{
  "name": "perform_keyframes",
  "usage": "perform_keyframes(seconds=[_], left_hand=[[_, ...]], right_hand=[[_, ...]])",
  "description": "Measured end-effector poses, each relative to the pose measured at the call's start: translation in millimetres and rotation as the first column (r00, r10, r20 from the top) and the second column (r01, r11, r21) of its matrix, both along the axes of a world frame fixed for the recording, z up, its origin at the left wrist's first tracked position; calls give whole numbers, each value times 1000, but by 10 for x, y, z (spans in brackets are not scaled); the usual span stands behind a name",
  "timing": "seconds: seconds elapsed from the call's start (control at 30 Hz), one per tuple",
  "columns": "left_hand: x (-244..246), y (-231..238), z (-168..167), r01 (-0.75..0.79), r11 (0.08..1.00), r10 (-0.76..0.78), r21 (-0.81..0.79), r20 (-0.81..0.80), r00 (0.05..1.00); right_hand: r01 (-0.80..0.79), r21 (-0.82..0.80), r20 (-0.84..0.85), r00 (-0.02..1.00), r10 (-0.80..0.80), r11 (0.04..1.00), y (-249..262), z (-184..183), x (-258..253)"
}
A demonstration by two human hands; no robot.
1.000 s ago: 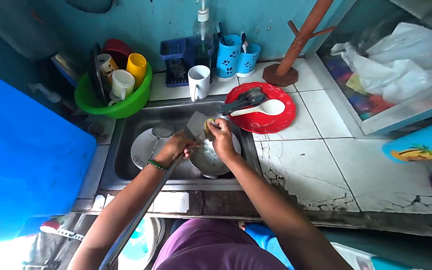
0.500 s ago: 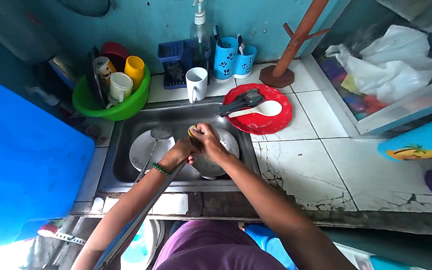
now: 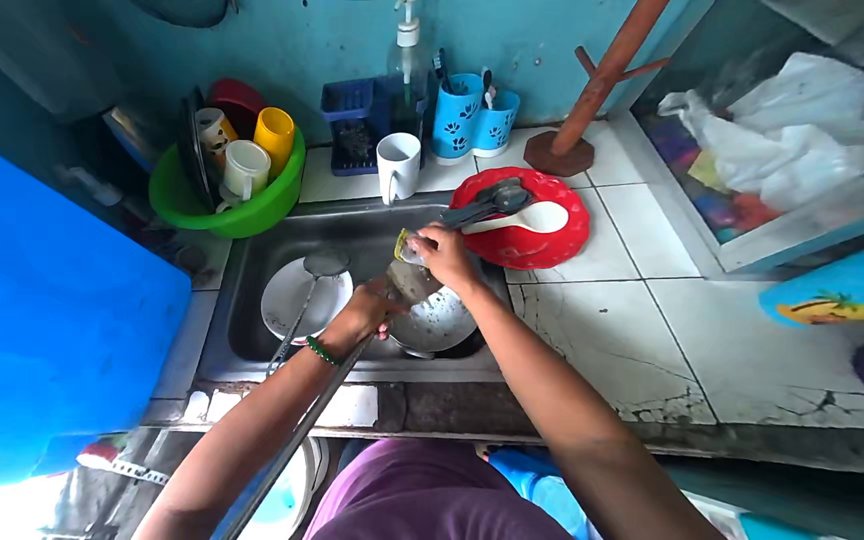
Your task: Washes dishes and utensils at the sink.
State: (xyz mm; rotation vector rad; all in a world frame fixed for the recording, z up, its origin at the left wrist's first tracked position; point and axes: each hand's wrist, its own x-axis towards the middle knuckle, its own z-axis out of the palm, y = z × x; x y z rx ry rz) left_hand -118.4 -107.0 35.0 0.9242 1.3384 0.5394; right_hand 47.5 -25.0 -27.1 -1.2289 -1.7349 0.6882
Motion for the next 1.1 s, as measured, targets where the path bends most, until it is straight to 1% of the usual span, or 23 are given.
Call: perform_keyframes(seconds=[0.07,0.13,0.2,0.27,0.33,0.43,0.5,0.57,0.6,0.63,0.67,0.7,0.77,0.8,0.83,0.87,0.9,0.93,0.97,1.0,1.03,1.07,1.1], left_hand=[[-2,-1,17,-37,999,36,26,14,999],[-61,13,40,-109,992,105,62,59,993],[-125,13,53,-149,987,143,61,95,985],[-116,-2,51,-130,991,127,35,82,989],[-68,-21,42,-69,998,68,12,48,997],[-27,-24,67,-52,997,51,56,29,998],[-79,-4,37,-116,987,114,115,23,993],[-172,14,-25,-187,967,191,175,-3,982],[-199,27,-71,-208,960,215,187,-17,976],[-208,34,-119,-212,960,221,183,-31,975],[-201,36,-162,-210,963,219,167,-38,975],[-188,37,-192,-204,968,212,147,-45,976],[-168,49,-228,-190,976,197,108,-56,979],[-166,58,-240,-188,978,193,93,-57,979],[-172,66,-250,-184,979,189,84,-56,980],[-183,72,-256,-181,981,185,76,-55,981],[-190,72,-260,-176,982,180,63,-52,982],[-184,67,-264,-168,985,169,42,-46,984],[-160,56,-254,-156,988,157,19,-36,987],[-127,46,-243,-143,990,143,0,-25,989],[-89,42,-227,-127,992,127,-19,-12,992],[-53,41,-204,-116,993,116,-32,4,993],[-30,39,-182,-110,993,111,-37,29,993]], right_hand=[[13,-25,-29,999,-14,1000,-25,-14,9],[40,-119,-47,998,-46,992,-156,-64,53],[46,-158,-73,996,-58,986,-279,-163,72],[44,-165,-100,993,-61,985,-245,-177,65],[44,-165,-111,992,-63,985,-131,-99,30],[30,-141,-114,992,-46,989,-74,10,2],[-1,-179,-45,999,-8,984,-135,-72,67],[-55,-251,139,986,93,966,-175,-334,180],[-63,-308,283,947,154,949,-176,-481,228],[-47,-404,433,870,236,914,-183,-568,248],[-14,-509,541,773,332,861,-198,-591,230],[16,-583,595,690,413,813,-222,-585,187],[-22,-681,581,593,558,732,-273,-567,111],[-79,-713,540,571,618,696,-289,-513,97],[-145,-719,495,581,646,680,-282,-450,100],[-209,-680,457,627,630,702,-269,-389,117],[-261,-598,416,707,571,758,-270,-320,130],[-290,-466,366,797,481,836,-293,-257,128],[-283,-306,313,872,377,909,-322,-200,102],[-238,-142,268,925,269,961,-341,-178,58],[-175,-14,239,955,173,984,-345,-174,11],[-112,74,212,973,94,991,-327,-202,-24],[-52,129,164,986,30,990,-311,-241,-58]])
